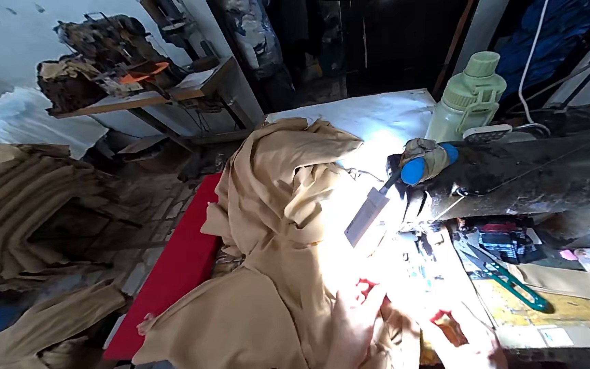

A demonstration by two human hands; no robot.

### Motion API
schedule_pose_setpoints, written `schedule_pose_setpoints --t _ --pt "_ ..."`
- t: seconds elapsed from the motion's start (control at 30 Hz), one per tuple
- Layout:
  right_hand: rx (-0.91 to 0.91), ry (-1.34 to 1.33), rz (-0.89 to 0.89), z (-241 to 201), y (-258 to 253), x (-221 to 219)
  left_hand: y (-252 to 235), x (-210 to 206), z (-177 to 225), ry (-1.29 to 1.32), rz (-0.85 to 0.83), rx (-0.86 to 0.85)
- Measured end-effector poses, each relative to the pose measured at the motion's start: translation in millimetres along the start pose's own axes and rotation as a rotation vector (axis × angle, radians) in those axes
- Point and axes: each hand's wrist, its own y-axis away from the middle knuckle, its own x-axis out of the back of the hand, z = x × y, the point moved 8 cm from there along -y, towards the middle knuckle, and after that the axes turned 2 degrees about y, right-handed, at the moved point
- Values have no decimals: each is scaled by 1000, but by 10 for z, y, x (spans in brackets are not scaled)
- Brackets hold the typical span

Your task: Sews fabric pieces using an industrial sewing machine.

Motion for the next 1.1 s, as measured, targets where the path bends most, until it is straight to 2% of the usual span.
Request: schedule_pose_setpoints --t 0.07,0.13,0.23,0.37,0.5,0.57,0.67,0.7,0.8,1.1 --pt "-5 19 -27 99 -91 -131 -205 -103 -63 -264 -13 -108" --pt "-28 71 -116 152 -120 -301 -284 -171 -122 -491 -124 -312" --pt "-106 77 -261 93 -97 -406 -158 -37 -121 -644 -181 -556" --pt "-109 10 -246 113 -32 -418 -84 97 -46 -645 -165 -589" --pt "-128 -43 -226 114 -61 -398 -236 -184 112 -589 -224 -624" --pt "-160 -2 -211 121 -76 -385 -327 -362 121 -698 -259 -627" --pt "-198 29 -189 190 -76 -386 -423 -516 131 -810 -303 -525" --pt "-204 31 -188 206 -75 -387 -438 -518 116 -807 -318 -498" --pt "-223 49 -178 225 -69 -386 -500 -449 11 -814 -285 -567" --pt "-219 56 -212 196 -67 -373 -359 -412 -40 -907 -363 -604"
